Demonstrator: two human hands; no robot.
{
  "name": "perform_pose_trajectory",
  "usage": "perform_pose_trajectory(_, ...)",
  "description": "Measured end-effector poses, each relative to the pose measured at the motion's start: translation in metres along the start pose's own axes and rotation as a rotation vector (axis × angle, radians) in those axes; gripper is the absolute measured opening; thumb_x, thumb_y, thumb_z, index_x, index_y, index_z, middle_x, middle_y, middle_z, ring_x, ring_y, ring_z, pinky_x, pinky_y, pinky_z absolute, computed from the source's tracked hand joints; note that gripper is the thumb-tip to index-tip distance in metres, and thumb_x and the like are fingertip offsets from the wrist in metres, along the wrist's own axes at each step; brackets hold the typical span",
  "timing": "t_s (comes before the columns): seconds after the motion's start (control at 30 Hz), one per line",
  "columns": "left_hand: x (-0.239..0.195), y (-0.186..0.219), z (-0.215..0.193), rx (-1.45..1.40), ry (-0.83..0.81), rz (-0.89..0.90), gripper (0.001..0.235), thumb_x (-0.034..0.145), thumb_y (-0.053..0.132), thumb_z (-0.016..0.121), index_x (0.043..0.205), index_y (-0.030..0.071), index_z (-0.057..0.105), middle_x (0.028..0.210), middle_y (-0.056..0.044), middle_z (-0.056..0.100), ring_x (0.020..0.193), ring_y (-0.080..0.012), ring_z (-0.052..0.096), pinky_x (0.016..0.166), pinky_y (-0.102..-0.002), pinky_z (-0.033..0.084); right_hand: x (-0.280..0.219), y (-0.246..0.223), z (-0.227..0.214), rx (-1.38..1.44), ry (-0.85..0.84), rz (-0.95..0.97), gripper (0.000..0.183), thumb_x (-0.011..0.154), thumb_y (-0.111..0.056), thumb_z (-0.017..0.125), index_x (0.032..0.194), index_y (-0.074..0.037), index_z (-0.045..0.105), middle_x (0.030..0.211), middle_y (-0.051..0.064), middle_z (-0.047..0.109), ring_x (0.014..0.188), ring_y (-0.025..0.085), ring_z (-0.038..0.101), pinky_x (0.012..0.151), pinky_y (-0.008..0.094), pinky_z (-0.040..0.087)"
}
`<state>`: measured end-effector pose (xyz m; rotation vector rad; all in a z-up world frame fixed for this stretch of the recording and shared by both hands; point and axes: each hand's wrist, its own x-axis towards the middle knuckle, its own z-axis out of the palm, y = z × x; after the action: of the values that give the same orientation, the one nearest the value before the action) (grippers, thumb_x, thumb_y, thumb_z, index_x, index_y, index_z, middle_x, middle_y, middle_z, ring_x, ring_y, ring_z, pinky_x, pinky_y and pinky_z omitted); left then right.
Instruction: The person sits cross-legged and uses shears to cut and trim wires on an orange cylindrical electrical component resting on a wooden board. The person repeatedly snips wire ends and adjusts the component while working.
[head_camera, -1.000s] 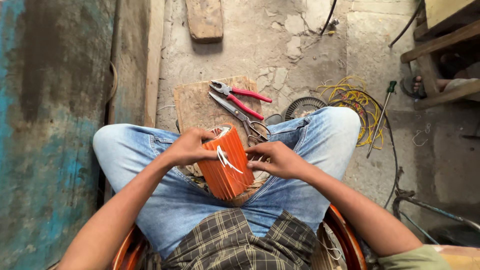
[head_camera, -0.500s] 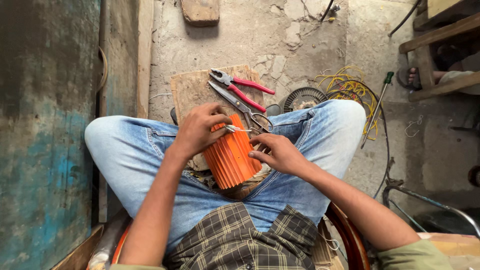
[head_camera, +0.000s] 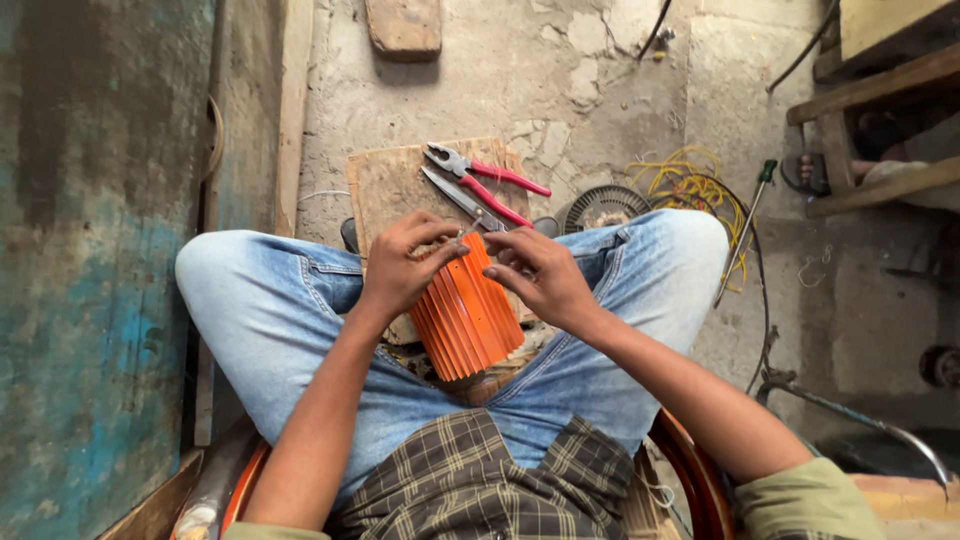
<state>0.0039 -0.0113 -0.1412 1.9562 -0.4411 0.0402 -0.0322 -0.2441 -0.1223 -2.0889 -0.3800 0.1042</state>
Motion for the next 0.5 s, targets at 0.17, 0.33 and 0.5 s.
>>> perform_pose_trajectory(0.17,-0.001,0.005,-0.007,-0.015,0.037,0.113,0.015,0.089,0.015,0.080,0.101,0.005,0.078,0.094,-0.008,0.074,0.086,-0.0217,0.072,0.076,-0.034,0.055,0.029,-0.007,0.012,0.190,0.065,-0.076,0.020,0.097,-0.015,0.073,0.114,-0.004,0.072,0.102,0.007,0.073,0.088,0.012,0.070,0.075,0.027,0.055)
perform_pose_trajectory(0.33,-0.001,0.004,-0.005,-0.139,0.111,-0.144,0.013,0.092,0.014,0.077,0.099,0.004,0.079,0.089,-0.008,0.075,0.078,-0.0168,0.071,0.068,-0.031,0.054,0.021,-0.002,0.007,0.126,0.080,-0.060,0.015,0.094,-0.012,0.076,0.107,-0.005,0.076,0.098,0.006,0.076,0.084,0.012,0.070,0.073,0.027,0.056)
perform_pose_trajectory(0.5,0.007,-0.001,0.003,-0.351,0.221,-0.372,0.015,0.099,0.017,0.070,0.106,0.006,0.076,0.096,-0.007,0.076,0.081,-0.0114,0.073,0.066,-0.028,0.062,-0.010,-0.003,-0.015,0.035,0.083,-0.100,0.016,0.090,-0.009,0.078,0.106,-0.005,0.077,0.097,0.007,0.078,0.085,0.013,0.074,0.073,0.026,0.058)
